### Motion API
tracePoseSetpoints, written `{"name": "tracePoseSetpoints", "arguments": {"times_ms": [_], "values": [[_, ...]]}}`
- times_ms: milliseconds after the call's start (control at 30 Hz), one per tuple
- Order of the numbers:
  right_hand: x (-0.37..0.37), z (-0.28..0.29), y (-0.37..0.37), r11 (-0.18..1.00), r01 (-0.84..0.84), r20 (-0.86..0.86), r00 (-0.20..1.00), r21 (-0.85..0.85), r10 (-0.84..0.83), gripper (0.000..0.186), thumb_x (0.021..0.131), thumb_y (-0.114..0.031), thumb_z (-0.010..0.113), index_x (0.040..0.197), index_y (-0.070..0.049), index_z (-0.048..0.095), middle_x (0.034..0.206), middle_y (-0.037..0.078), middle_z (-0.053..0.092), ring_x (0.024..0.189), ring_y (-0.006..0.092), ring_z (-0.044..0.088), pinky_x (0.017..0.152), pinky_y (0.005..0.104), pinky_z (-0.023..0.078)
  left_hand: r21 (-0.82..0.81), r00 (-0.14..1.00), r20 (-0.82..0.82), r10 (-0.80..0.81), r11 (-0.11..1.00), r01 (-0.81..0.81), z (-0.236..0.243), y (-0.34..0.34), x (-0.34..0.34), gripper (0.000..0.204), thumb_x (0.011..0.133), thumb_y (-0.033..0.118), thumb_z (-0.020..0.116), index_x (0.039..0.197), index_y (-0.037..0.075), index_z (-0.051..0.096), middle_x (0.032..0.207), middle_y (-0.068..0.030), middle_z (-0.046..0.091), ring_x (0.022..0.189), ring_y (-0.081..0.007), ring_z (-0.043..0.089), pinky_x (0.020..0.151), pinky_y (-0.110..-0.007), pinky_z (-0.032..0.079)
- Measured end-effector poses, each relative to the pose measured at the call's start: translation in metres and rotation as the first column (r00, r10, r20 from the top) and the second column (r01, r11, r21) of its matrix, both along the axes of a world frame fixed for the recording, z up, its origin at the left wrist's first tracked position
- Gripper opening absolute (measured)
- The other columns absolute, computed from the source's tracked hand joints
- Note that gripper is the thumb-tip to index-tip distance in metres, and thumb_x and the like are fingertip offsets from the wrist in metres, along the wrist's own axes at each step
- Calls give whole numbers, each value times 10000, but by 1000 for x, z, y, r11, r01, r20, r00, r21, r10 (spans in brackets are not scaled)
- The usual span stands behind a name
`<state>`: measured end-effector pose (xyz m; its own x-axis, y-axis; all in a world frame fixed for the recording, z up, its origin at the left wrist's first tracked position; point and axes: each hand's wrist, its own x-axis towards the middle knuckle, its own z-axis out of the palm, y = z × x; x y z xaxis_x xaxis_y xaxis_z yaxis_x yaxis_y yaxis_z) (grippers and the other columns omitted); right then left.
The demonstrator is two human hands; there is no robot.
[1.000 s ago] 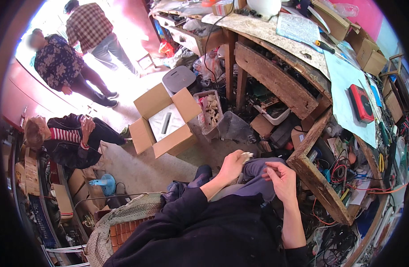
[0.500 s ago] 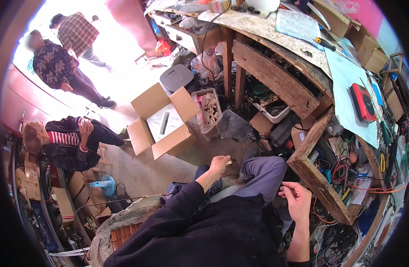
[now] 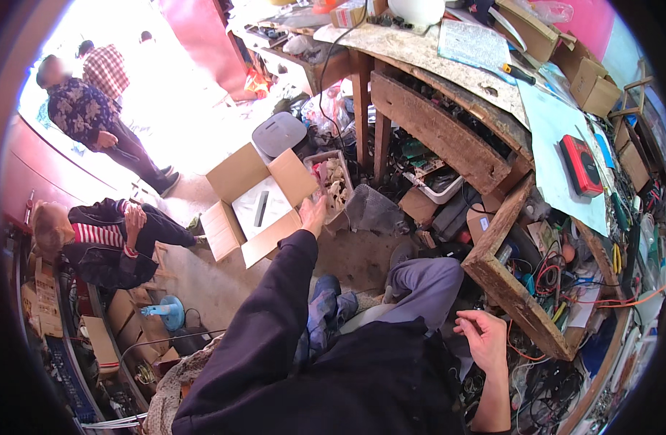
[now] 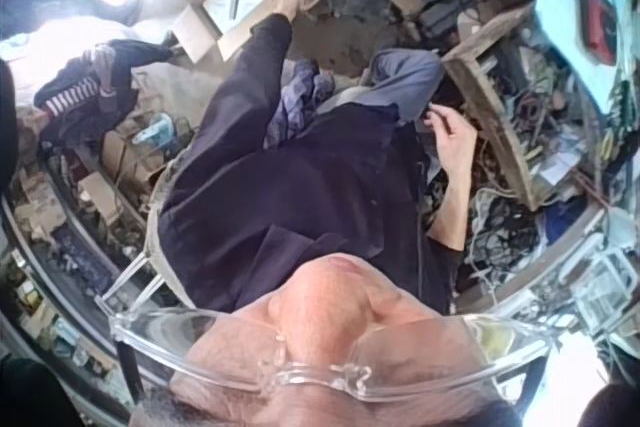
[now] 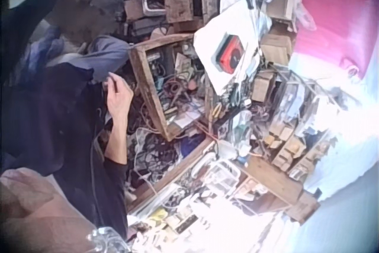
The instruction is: The person sits at a cluttered workbench and handles a metal pot with a perforated lid, then uses a multimeter to test a small electronic component. They also sort through a tray of small metal parts and handle a small white object.
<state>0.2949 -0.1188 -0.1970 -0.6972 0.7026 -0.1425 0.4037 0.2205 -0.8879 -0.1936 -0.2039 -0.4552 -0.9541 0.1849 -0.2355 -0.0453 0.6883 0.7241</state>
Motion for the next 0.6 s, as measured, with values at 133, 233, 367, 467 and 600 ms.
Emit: {"name": "tracePoseSetpoints", "arguments": {"times_ms": [133, 233, 367, 467, 600], "values": [[10, 8, -9, 978, 164, -89, 984, 127, -154, 136, 933, 55, 633, 1048, 47, 707, 857, 112, 710, 730, 163, 724, 650, 271, 555, -482, 818, -308, -487, 821, 307, 35, -46, 18, 875, 810, 373, 758, 1475, -52, 380, 1531, -345, 375, 1440, -486, 354, 1167, -605, 297], [31, -1, -1, 909, 312, -179, 946, 277, -270, 148, 971, 25, 594, 1076, 32, 697, 834, 93, 666, 630, 125, 645, 580, 244, 521, -718, 888, -21, -459, 625, 307, -8, -111, -3, 836, 800, 300, 761, 1494, 50, 368, 1532, -278, 402, 1441, -499, 345, 1197, -610, 232], [49, 15, 19, 822, 391, -230, 919, 414, -321, 178, 980, 9, 586, 1119, 17, 697, 816, 85, 642, 593, 107, 573, 534, 230, 470, -775, 803, -200, -562, 592, 222, -38, -170, -15, 311, 975, 138, 519, 1278, 70, 502, 1214, -203, 591, 1110, -430, 632, 868, -538, 537], [55, 32, 39, 721, 340, -193, 940, 604, -281, 187, 944, 53, 612, 1097, 8, 709, 822, 106, 647, 609, 132, 585, 552, 242, 464, -799, 722, -188, -666, 532, 282, -41, -176, -26, 262, 978, 143, 512, 1228, 67, 532, 1007, -185, 661, 930, -426, 700, 805, -523, 564], [35, 42, 63, 567, 201, -130, 978, 799, -163, 199, 896, 82, 643, 1073, 11, 702, 852, 142, 646, 699, 238, 631, 629, 316, 503, -866, 791, -10, -612, 401, 299, -35, -227, -25, 324, 988, 216, 521, 1308, 170, 518, 1018, -209, 676, 953, -413, 711, 820, -508, 578]]}}
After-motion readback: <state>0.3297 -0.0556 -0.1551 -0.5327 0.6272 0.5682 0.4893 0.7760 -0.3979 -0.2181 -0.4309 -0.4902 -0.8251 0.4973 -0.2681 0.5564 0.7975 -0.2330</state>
